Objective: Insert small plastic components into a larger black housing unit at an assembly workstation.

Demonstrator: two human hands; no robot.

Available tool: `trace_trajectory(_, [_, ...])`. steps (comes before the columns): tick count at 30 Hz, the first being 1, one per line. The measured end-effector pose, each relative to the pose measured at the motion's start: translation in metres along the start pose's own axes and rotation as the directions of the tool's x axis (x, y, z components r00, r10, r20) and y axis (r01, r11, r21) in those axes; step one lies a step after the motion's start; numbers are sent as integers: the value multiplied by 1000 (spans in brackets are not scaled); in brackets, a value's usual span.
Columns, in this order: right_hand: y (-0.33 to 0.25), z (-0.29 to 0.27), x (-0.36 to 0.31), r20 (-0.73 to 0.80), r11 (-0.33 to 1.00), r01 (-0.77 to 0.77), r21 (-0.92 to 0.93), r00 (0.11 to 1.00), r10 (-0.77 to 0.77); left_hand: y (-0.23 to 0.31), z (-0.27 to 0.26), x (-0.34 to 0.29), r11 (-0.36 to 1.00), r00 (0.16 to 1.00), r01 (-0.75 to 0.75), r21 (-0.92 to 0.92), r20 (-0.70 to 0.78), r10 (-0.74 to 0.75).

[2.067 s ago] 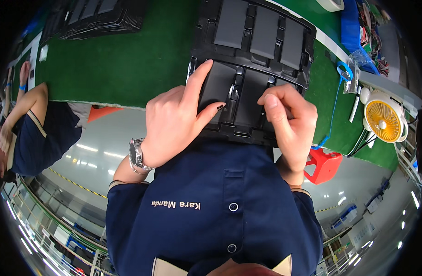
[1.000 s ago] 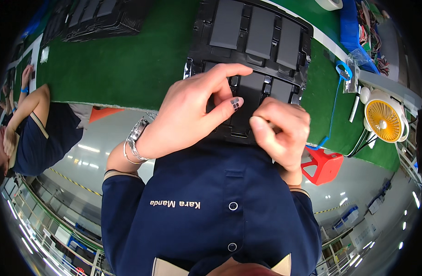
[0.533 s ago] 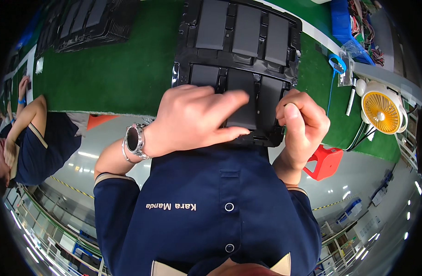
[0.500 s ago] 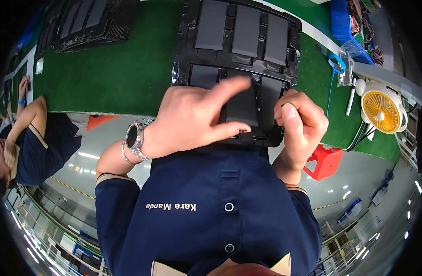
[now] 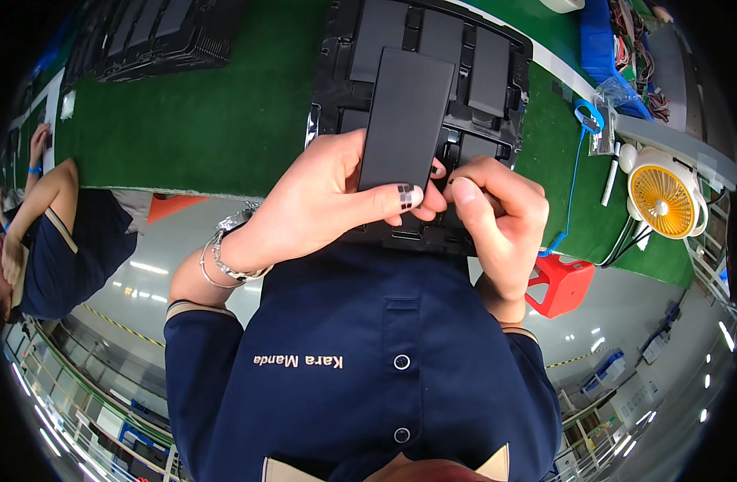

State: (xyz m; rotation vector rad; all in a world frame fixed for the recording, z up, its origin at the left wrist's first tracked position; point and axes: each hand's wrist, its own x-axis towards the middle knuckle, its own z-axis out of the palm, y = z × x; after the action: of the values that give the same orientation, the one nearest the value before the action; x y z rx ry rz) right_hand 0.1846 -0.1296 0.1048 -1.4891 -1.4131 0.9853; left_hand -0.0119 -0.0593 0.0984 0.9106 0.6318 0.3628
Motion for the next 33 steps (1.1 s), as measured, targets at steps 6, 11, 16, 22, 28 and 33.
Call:
trace_trajectory(6, [1,5,3,8,998,-52,-36,999,52,-7,-1,2,990,993,-113,79,-34,116])
trace_trajectory(11, [0,7,4,11,997,-75,-2,997,75,-8,0,1,986,991,-126,112,-36,131])
trace_trajectory(16, [-7,6,6,37,995,-98,17,995,97,-9,0,3,978,984,-168,126,-36,174])
trace_trajectory(22, [-6,9,7,25,995,-95,35,995,95,-10,0,3,976,982,-178,122,-39,184])
trace_trajectory(28, [-5,8,7,25,995,-103,2,994,103,-10,0,3,974,982,-178,143,-37,185])
trace_trajectory(33, [-5,9,8,17,996,-84,7,996,84,-9,0,2,977,986,-154,144,-39,161])
